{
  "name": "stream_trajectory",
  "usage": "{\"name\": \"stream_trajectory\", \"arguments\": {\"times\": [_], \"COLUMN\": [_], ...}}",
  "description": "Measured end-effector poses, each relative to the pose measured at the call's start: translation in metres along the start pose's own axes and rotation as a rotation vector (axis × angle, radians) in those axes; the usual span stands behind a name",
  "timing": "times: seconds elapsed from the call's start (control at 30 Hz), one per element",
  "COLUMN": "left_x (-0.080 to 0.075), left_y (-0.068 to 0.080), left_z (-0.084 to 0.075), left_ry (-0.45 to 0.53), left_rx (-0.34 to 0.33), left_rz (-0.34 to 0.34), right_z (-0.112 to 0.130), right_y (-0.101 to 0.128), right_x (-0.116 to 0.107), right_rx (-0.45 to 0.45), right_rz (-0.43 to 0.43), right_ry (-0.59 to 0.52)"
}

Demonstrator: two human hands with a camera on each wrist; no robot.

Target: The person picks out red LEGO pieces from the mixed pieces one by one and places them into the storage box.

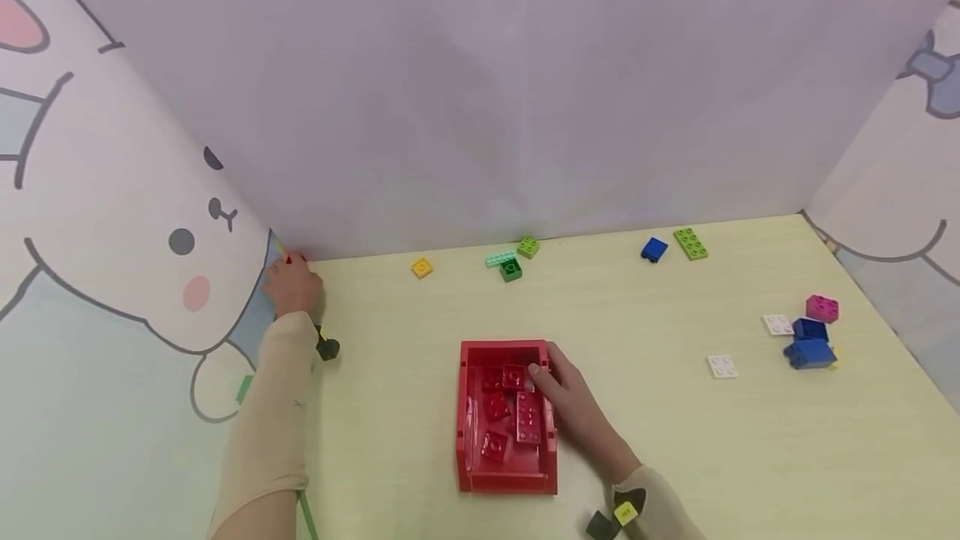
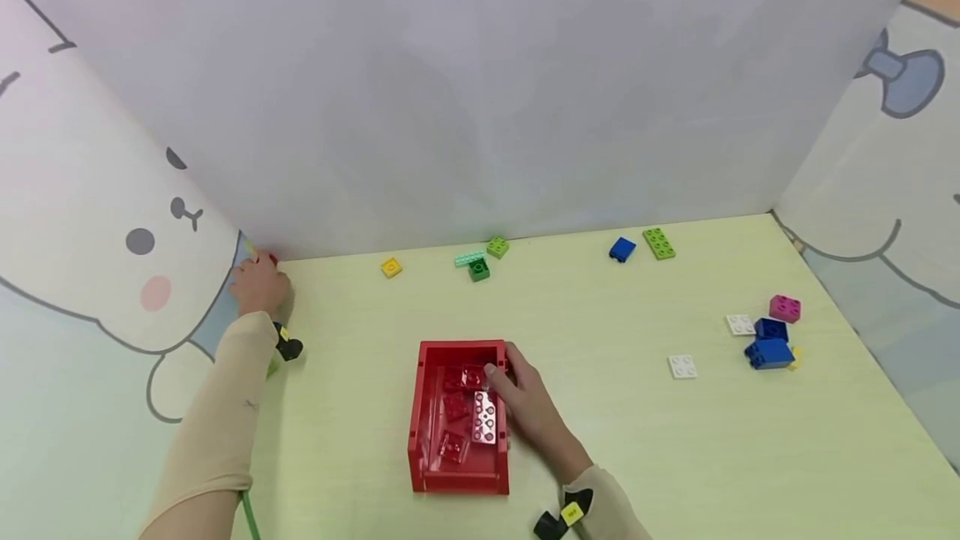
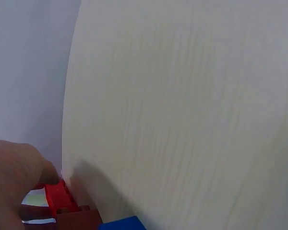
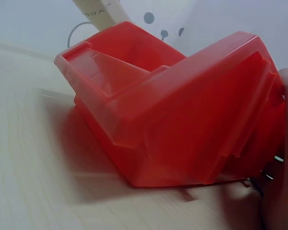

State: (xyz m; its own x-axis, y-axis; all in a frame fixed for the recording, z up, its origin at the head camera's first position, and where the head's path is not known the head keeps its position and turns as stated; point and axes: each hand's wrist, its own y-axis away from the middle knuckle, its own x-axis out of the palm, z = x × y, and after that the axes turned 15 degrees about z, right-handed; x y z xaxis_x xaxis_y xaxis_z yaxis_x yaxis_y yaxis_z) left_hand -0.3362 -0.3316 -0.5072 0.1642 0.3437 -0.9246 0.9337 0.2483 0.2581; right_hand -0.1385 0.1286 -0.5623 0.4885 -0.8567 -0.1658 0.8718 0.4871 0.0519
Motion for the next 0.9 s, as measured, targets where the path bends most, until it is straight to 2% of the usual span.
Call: {"name": "stream_trajectory", "arguments": {"times": [0.37, 0.63, 0.9], "left_x": [0.0002, -0.0001, -0.0007], "left_y": [-0.0031, -0.0017, -0.0015], "left_z": [0.0034, 0.0031, 0.0001], "left_ry": [0.042, 0.041, 0.057], "left_rx": [-0.035, -0.067, -0.055], "left_rz": [-0.040, -0.040, -0.024], "right_z": [0.0007, -0.0002, -0.0016], "right_y": [-0.0001, 0.0008, 0.0000], "right_x": [0.0010, 0.0022, 0.0003], "right_rx": [0.014, 0.017, 0.005], "right_rz": [-0.001, -0.005, -0.009], "right_ry": [0.006, -0.001, 0.011]}}
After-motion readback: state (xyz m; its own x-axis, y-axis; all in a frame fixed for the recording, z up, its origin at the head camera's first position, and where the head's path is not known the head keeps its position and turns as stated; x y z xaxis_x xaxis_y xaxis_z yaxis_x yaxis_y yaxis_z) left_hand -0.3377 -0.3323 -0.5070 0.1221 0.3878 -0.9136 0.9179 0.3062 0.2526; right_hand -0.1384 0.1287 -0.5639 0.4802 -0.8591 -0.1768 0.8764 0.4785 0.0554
